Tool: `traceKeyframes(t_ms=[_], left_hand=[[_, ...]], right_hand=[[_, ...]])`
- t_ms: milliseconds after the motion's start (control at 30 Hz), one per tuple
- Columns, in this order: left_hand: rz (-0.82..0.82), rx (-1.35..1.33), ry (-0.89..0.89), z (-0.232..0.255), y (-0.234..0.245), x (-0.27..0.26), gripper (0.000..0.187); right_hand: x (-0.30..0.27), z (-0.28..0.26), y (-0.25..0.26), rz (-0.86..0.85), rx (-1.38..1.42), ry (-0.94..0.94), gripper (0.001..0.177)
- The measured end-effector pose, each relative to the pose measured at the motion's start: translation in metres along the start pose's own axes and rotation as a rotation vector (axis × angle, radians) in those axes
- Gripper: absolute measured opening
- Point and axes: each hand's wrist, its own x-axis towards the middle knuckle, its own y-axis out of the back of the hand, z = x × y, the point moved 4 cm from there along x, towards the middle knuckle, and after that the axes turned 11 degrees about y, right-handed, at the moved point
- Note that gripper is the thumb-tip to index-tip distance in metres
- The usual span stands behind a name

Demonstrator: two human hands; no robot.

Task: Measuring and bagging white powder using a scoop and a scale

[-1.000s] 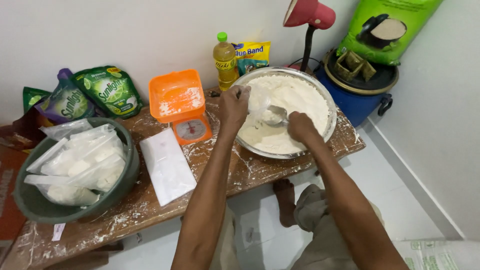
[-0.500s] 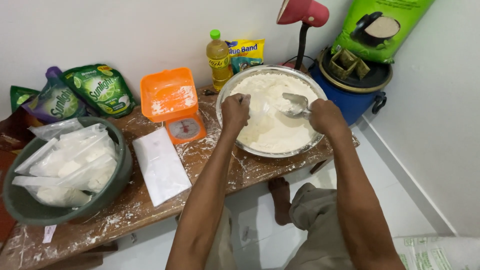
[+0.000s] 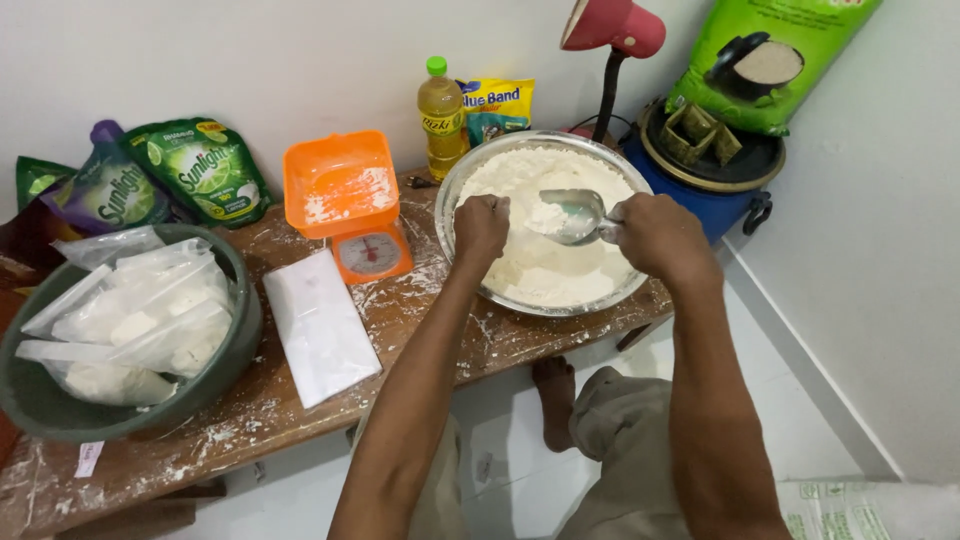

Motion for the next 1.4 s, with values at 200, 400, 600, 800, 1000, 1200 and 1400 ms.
traceKeyframes(t_ms=[200, 400, 600, 800, 1000, 1200, 1400], left_hand=[[-0.044, 0.007, 0.024, 0.004, -0.007, -0.003, 0.027], [-0.041, 0.045, 0.011, -0.003, -0.017, 0.005, 0.028], [-0.072, 0.035, 0.018, -0.007, -0.021, 0.009, 0.03], [-0.066, 0.037, -0.005, -0.008, -0.024, 0.009, 0.029], [-0.066, 0.044, 0.001, -0.014, -0.028, 0.015, 0.029], [-0.068, 0.045, -0.008, -0.008, -0.025, 0.008, 0.029], [-0.056, 0.044, 0.001, -0.009, -0.024, 0.009, 0.028]], right_hand=[[0.014, -0.001, -0.016, 0.094, -0.179, 0.057, 0.018], [0.017, -0.023, -0.011, 0.132, -0.291, 0.119, 0.011], [0.015, -0.048, -0.006, 0.173, -0.399, 0.129, 0.009], [0.008, -0.056, -0.002, 0.191, -0.443, 0.171, 0.01], [0.006, -0.056, -0.003, 0.271, -0.474, 0.175, 0.01], [0.002, -0.058, 0.0, 0.288, -0.481, 0.156, 0.006], [-0.006, -0.059, 0.011, 0.324, -0.498, 0.213, 0.01]])
